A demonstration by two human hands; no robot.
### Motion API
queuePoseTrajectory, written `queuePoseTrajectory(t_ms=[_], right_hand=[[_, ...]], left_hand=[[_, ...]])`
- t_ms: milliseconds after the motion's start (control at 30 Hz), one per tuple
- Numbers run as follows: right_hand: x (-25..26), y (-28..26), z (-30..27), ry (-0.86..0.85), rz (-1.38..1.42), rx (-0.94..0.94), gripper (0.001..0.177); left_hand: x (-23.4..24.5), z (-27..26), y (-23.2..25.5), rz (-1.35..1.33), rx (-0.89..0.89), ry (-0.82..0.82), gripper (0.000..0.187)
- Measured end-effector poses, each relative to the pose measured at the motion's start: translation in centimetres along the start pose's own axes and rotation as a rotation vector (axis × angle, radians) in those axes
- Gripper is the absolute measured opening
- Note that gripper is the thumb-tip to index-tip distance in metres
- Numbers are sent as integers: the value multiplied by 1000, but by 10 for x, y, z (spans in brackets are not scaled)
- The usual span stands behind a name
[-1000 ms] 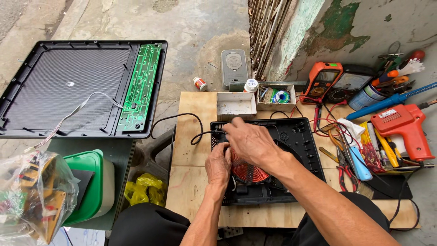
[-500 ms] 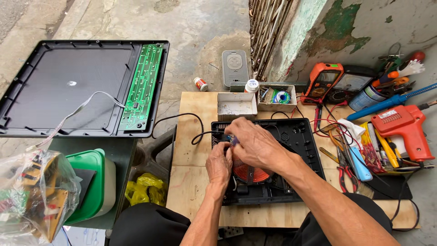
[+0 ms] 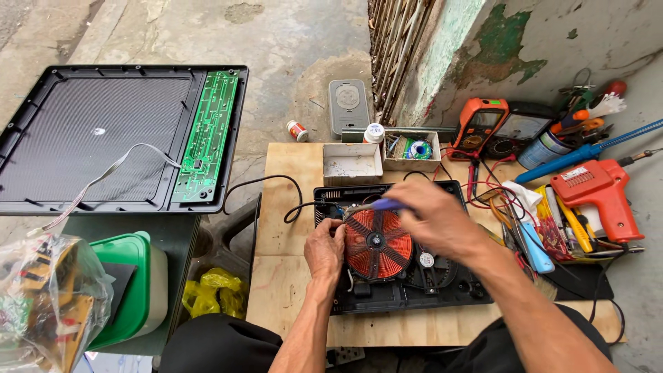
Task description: The person disassembles a black electronic device, removes a large copper coil, and uses a screwdriver to adjust components on the circuit board. They handle the device casing, a plastic container, and various tools on a cluttered workbench.
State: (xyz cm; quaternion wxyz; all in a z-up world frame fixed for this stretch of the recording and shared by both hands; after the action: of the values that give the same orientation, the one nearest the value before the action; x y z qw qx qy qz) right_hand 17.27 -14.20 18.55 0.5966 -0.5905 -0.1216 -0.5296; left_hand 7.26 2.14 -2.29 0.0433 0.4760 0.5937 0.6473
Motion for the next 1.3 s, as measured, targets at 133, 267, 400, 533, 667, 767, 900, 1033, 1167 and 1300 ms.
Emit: queuePoseTrajectory(t_ms=[133, 267, 400, 533, 667, 767, 900, 1033, 1167, 1300], right_hand=[[57, 50, -62, 324, -129, -243, 40], [68, 121, -153, 637, 46, -916, 41], [43, 169, -221, 771, 134, -1163, 43], [15, 203, -249, 657, 180, -1335, 40], [-7, 229, -261, 462, 53, -1356, 43], [-20, 252, -261, 504, 6, -1271, 45], [-40, 250, -263, 588, -22, -1223, 45], [-52, 273, -272, 546, -93, -1234, 45], [-51, 284, -281, 500, -155, -1239, 40], [-53, 273, -280, 485, -137, -1285, 42]], left_hand=[[12, 4, 23, 22, 48, 5, 12], [17, 32, 68, -214, -39, 92, 15], [-3, 70, 91, -551, 159, -86, 25], [-23, 114, 95, -596, 156, -119, 23], [-38, 142, 94, -559, 103, -105, 25], [-43, 147, 97, -662, 62, -70, 22], [-33, 92, 124, -563, -35, -161, 19], [-92, 48, 133, -339, -105, -298, 21], [-173, 29, 135, -208, -137, -419, 16], [-196, 17, 146, -124, -178, -495, 34]])
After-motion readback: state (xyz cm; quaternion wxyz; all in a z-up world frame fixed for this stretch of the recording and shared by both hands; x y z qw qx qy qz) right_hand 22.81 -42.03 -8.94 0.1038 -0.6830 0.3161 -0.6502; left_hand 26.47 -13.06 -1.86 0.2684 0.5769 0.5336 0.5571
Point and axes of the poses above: each hand's wrist, its own z-axis towards the middle knuckle, its own x-axis out of the back of the hand, y = z × x, the point moved 6 cm from there along z, towards the middle knuckle, and after that the axes turned 1 degree about z, right-handed, at the moved point
